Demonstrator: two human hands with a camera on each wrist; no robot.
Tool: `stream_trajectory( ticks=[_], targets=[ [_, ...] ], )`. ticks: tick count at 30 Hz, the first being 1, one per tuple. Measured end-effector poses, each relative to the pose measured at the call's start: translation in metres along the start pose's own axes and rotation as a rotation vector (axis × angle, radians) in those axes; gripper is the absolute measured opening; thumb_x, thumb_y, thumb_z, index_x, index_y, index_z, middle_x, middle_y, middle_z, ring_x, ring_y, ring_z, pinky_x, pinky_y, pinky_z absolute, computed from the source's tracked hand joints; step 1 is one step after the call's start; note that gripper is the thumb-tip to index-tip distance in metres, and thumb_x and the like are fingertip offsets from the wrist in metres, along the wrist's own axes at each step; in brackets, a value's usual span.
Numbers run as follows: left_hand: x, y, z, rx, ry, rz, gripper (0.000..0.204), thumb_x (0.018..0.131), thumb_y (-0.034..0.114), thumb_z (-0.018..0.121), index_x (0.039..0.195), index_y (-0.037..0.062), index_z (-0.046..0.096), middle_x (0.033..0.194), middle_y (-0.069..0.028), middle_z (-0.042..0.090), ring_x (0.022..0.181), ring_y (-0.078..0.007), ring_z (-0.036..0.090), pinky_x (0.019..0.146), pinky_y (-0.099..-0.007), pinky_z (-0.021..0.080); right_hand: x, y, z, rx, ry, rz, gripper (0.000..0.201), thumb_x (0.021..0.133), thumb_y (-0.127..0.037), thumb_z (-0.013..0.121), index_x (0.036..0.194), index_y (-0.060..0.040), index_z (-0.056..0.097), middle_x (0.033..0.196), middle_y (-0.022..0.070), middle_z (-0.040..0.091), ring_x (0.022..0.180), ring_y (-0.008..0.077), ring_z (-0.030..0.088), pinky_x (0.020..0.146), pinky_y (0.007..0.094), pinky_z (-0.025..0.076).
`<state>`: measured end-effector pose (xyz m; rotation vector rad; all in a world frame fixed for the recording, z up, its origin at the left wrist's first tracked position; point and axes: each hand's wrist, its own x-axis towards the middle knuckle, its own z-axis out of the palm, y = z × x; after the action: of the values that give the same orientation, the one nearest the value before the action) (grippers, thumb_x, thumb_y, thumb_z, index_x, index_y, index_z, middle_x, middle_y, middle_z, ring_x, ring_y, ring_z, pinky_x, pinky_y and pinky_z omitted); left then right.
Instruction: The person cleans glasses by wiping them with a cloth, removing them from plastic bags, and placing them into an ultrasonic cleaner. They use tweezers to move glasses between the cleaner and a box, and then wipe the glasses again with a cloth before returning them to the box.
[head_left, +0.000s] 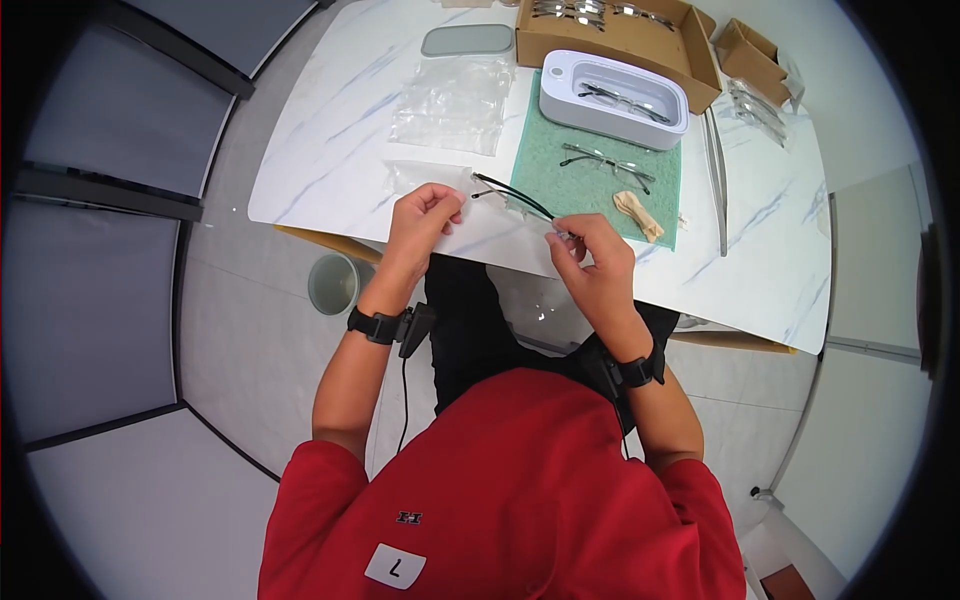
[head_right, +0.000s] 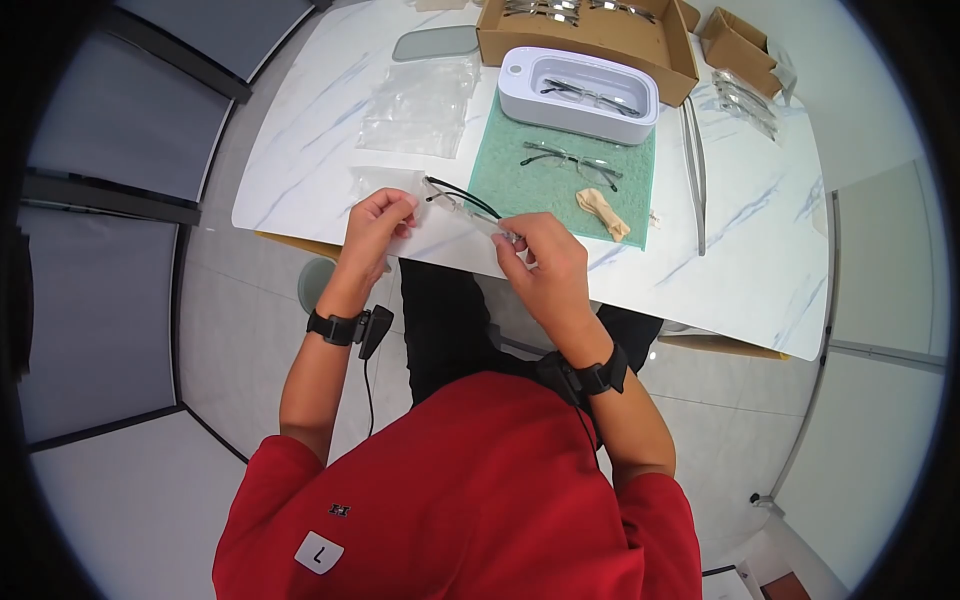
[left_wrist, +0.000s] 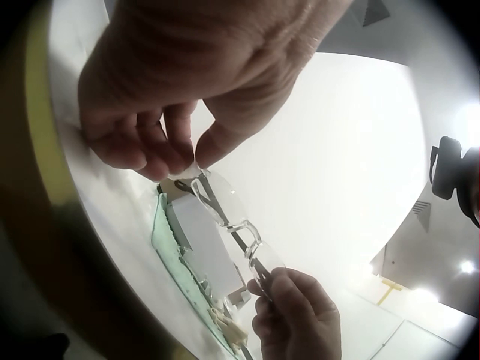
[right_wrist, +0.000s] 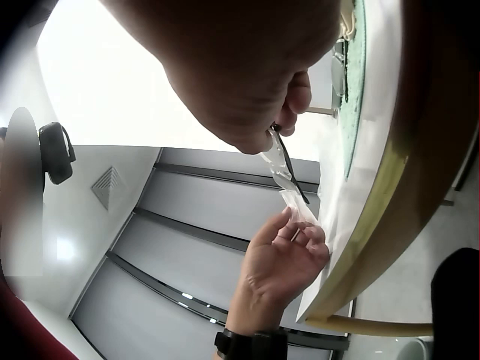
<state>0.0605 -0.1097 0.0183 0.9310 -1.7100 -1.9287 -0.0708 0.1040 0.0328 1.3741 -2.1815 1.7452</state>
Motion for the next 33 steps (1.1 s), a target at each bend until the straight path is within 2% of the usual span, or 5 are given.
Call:
stream_trajectory(
  ticks=[11, 19, 23, 29, 33],
  targets=[
    [-0.002, -0.003, 0.002, -0.010, -0.014, 0.013, 0.013, 0.088, 0.012, 0.070, 0.094, -0.0004, 0.070, 0.081, -0.0030, 0.067, 0.074, -0.0093, 0.061, 0.067, -0.0235, 0.047, -0.004, -0.005, 0.003, -0.042, 0.001, -0.045, 0.020, 0.079, 0.001, 0.078, 0.096, -0.0027, 0.067, 0.090, 0.0085, 0.068, 0.067, 0.0170, 0.065, 0.056, 0.0279, 0.051],
    [0.000, -0.013, 0.004, 0.001, 0.023, 0.094, 0.014, 0.090, 0.013, 0.070, 0.094, -0.0007, 0.070, 0.079, -0.0021, 0.067, 0.072, -0.0070, 0.060, 0.064, -0.0224, 0.047, -0.007, -0.002, 0.004, -0.089, -0.031, -0.083, 0.019, 0.080, 0.000, 0.077, 0.095, -0.0034, 0.066, 0.085, 0.0097, 0.067, 0.064, 0.0199, 0.064, 0.054, 0.0315, 0.051],
    [-0.002, -0.014, 0.006, 0.071, 0.072, 0.110, 0.013, 0.090, 0.012, 0.071, 0.093, -0.0008, 0.070, 0.079, -0.0010, 0.067, 0.071, -0.0062, 0.058, 0.064, -0.0221, 0.047, -0.009, -0.002, 0.005, -0.069, -0.075, 0.022, 0.018, 0.080, -0.001, 0.077, 0.095, -0.0025, 0.067, 0.083, 0.0101, 0.066, 0.062, 0.0187, 0.063, 0.054, 0.0306, 0.050],
    [-0.005, -0.020, 0.014, 0.350, 0.154, 0.370, 0.008, 0.089, 0.008, 0.072, 0.091, 0.0014, 0.069, 0.078, -0.0005, 0.066, 0.069, -0.0067, 0.056, 0.061, -0.0225, 0.046, -0.008, -0.001, 0.008, 0.045, -0.093, 0.247, 0.015, 0.083, -0.005, 0.079, 0.095, -0.0013, 0.069, 0.070, 0.0043, 0.061, 0.058, 0.0100, 0.055, 0.054, 0.0246, 0.046],
    [-0.014, -0.014, 0.025, 0.413, 0.100, 0.466, 0.006, 0.087, 0.006, 0.072, 0.088, 0.0021, 0.068, 0.079, -0.0028, 0.066, 0.068, -0.0077, 0.057, 0.059, -0.0233, 0.046, -0.005, 0.001, 0.011, 0.180, -0.117, 0.390, 0.016, 0.087, -0.008, 0.078, 0.098, -0.0008, 0.071, 0.069, -0.0004, 0.059, 0.059, 0.0049, 0.050, 0.055, 0.0218, 0.044]
  ],
)
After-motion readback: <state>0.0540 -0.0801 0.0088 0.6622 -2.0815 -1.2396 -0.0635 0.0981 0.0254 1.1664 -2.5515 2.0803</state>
